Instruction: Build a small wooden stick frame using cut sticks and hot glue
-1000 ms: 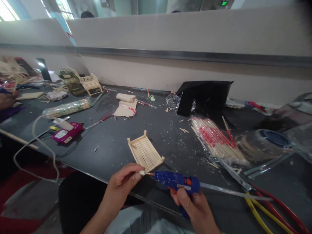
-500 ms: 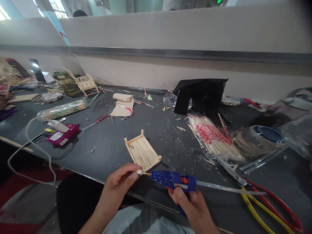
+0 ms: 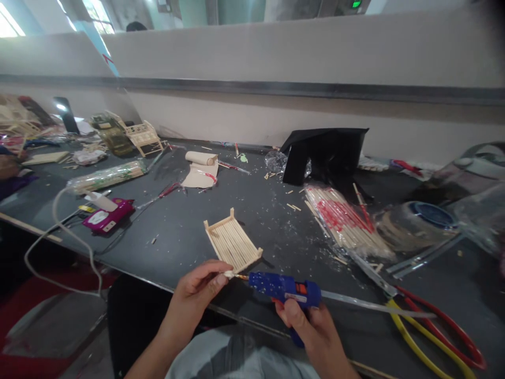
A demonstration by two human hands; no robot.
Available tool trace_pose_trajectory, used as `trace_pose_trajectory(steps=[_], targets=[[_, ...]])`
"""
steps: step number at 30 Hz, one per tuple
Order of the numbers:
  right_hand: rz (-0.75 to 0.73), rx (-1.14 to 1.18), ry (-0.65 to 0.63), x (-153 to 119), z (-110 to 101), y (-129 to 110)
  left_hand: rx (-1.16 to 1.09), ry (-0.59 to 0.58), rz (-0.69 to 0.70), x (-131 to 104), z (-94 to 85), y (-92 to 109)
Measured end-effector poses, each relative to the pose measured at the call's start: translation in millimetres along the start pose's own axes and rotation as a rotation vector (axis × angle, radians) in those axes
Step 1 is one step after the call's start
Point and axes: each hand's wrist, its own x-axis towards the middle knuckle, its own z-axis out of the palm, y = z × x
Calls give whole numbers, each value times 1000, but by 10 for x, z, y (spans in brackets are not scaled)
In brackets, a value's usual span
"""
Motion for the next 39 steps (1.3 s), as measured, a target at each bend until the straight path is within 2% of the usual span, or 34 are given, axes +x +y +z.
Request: trace_pose_trajectory(steps=[7,13,16,18,20,23,28,30,35,39], targets=[[-3,0,-27,20,0,-34,32,-5,-35,-14,-2,-6],[13,-48,34,-17,0,-14,31,-35,12,27,-24,4],[-17,-55,53,-30,-44,-50,47,87,65,110,-95,31],[-60,-42,75,-26,-84,-86,27,176,41,193,-136,43],[-104,-31,96,-13,-124,-121,-1,194,0,292,-130,48],[-141,-53,107,8,-188,-161,1,132,-3,454,16,62],[-142,-163,187,16,-347,-192,-66,-98,-54,676,450,142],[-137,-194,224,5,-412,-191,-88,-125,-59,698,561,175],[-105,-209,281,-43,-489,-228,-39,-94,19,590,617,209],[-124,-168,231,-55,-486,-321,-107,-141,16,482,627,192]])
